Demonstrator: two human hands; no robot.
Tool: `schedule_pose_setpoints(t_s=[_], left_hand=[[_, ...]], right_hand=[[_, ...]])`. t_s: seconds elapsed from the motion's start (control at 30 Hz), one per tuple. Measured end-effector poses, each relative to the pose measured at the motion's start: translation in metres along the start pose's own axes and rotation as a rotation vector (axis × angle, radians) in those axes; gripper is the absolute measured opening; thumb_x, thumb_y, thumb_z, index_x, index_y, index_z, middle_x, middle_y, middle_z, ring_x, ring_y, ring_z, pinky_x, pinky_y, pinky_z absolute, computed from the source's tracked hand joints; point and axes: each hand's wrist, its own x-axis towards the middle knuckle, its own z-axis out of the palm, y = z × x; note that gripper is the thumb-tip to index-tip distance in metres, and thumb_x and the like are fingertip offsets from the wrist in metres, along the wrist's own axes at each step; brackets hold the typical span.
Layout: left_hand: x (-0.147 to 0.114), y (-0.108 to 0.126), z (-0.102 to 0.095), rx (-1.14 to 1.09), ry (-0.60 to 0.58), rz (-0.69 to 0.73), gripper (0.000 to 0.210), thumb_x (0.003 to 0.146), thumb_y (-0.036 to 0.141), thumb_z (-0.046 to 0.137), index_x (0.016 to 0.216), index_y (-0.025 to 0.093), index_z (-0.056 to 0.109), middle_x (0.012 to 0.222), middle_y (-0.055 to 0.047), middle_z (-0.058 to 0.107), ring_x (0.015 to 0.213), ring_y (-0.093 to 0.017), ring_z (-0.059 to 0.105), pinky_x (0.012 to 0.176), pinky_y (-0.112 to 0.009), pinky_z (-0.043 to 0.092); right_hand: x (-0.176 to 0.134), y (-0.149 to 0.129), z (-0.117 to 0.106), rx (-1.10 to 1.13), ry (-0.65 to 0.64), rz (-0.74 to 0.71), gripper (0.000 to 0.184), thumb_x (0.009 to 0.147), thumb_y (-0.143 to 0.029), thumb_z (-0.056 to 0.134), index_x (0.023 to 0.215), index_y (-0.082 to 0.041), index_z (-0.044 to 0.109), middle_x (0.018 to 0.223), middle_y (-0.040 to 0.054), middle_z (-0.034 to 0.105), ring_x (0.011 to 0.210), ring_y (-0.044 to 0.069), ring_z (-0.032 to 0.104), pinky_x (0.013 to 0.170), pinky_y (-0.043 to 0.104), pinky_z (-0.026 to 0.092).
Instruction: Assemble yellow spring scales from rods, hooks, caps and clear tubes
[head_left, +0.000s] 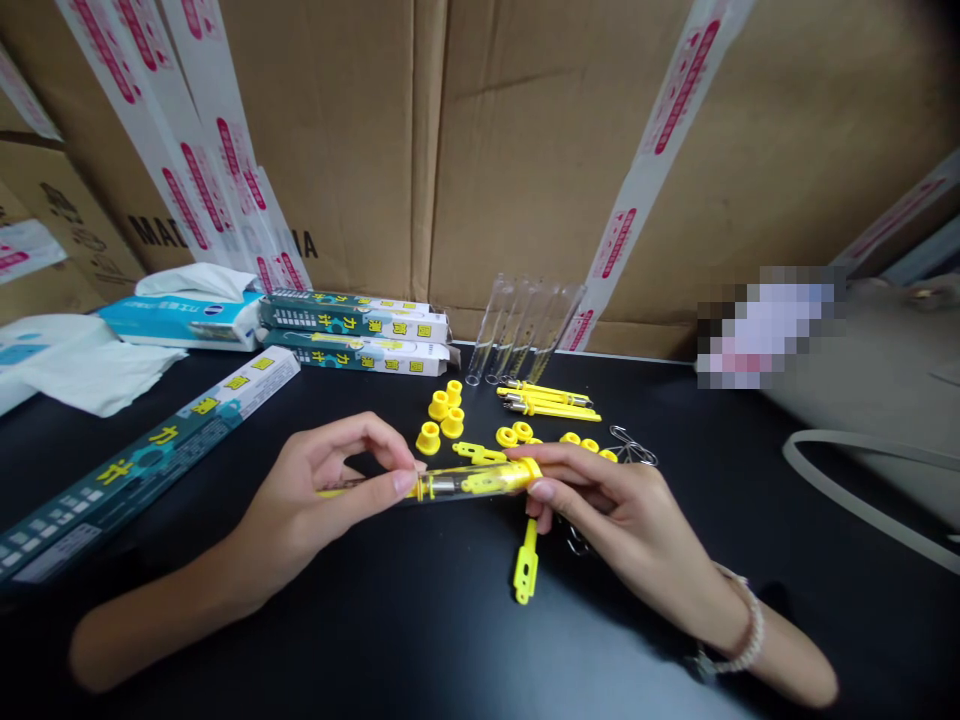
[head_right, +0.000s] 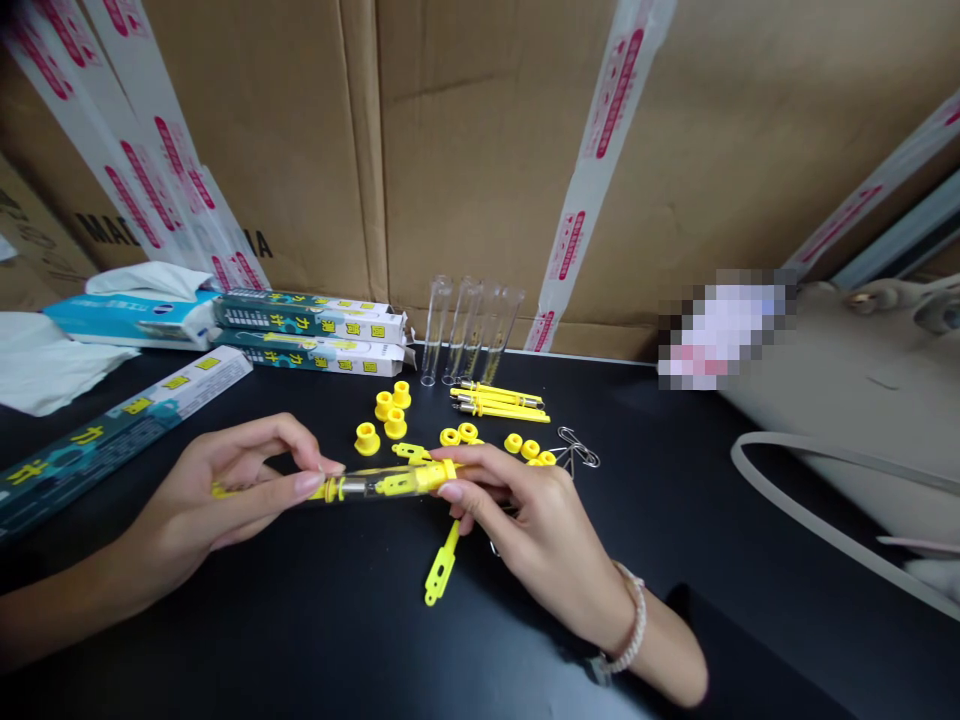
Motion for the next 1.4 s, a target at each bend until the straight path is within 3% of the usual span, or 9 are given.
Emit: schedule_pose_setpoints(t_s=[0.17, 0.37, 0.7, 1.03, 1.23, 1.4], left_hand=[[0.0004, 0.0029, 0.0008, -0.033, -0.002, -0.005, 0.021, 0.076, 0.034, 0.075, 0.075, 0.016, 0.064, 0.077, -0.004, 0.069, 0.04, -0.001, 0.024, 0.038, -0.021, 0.007], [0.0022, 0.0018, -0.0016, -0.121, -0.036, -0.042, 0.024, 0.078, 0.035, 0.075, 0.078, 0.016, 0.061, 0.082, -0.004, 0.068, 0.038, 0.002, 0.023, 0.038, -0.018, 0.009], [0.0034, 0.0019, -0.0024, -0.118, -0.062, -0.048, 0.024, 0.078, 0.035, 0.074, 0.078, 0.016, 0.06, 0.079, -0.004, 0.068, 0.037, 0.002, 0.023, 0.038, -0.018, 0.009], [0.0006, -0.0024, -0.0037, -0.025, -0.054, 0.001, 0.02, 0.078, 0.034, 0.075, 0.077, 0.016, 0.066, 0.085, -0.006, 0.073, 0.038, 0.0, 0.029, 0.036, -0.019, 0.01], [0.0047, -0.0025, -0.005, -0.117, -0.127, -0.057, 0.025, 0.077, 0.035, 0.076, 0.076, 0.015, 0.062, 0.083, -0.005, 0.07, 0.035, 0.003, 0.027, 0.035, -0.016, 0.01], [0.0025, 0.0008, -0.004, -0.123, -0.137, -0.11, 0.026, 0.079, 0.036, 0.075, 0.077, 0.014, 0.061, 0.087, -0.006, 0.068, 0.036, 0.004, 0.028, 0.036, -0.014, 0.011]], right_hand=[[-0.0012, 0.0011, -0.0023, -0.1, 0.058, -0.025, 0.025, 0.092, -0.033, 0.067, 0.114, -0.024, 0.074, 0.083, 0.0009, 0.078, 0.058, 0.012, 0.071, 0.061, 0.021, 0.061], [0.0007, 0.0067, -0.0006, 0.091, 0.09, 0.014, 0.025, 0.09, -0.032, 0.07, 0.113, -0.024, 0.073, 0.103, 0.0051, 0.076, 0.074, 0.015, 0.072, 0.069, 0.025, 0.064], [0.0006, 0.0047, 0.001, 0.148, 0.075, 0.029, 0.023, 0.087, -0.03, 0.074, 0.109, -0.025, 0.073, 0.102, 0.0026, 0.077, 0.085, 0.014, 0.074, 0.075, 0.021, 0.063], [0.0006, 0.0051, -0.0007, 0.074, -0.007, 0.032, 0.017, 0.091, -0.033, 0.068, 0.099, -0.021, 0.077, 0.074, -0.0002, 0.074, 0.057, 0.009, 0.067, 0.057, 0.014, 0.057], [-0.0012, 0.0082, 0.003, 0.129, 0.068, -0.074, 0.018, 0.081, -0.024, 0.08, 0.098, -0.025, 0.075, 0.097, 0.0018, 0.078, 0.086, 0.016, 0.075, 0.078, 0.021, 0.061], [-0.0023, 0.0071, 0.0064, 0.104, 0.096, -0.215, 0.016, 0.082, -0.017, 0.079, 0.093, -0.026, 0.073, 0.102, 0.0012, 0.077, 0.1, 0.016, 0.072, 0.091, 0.025, 0.059]])
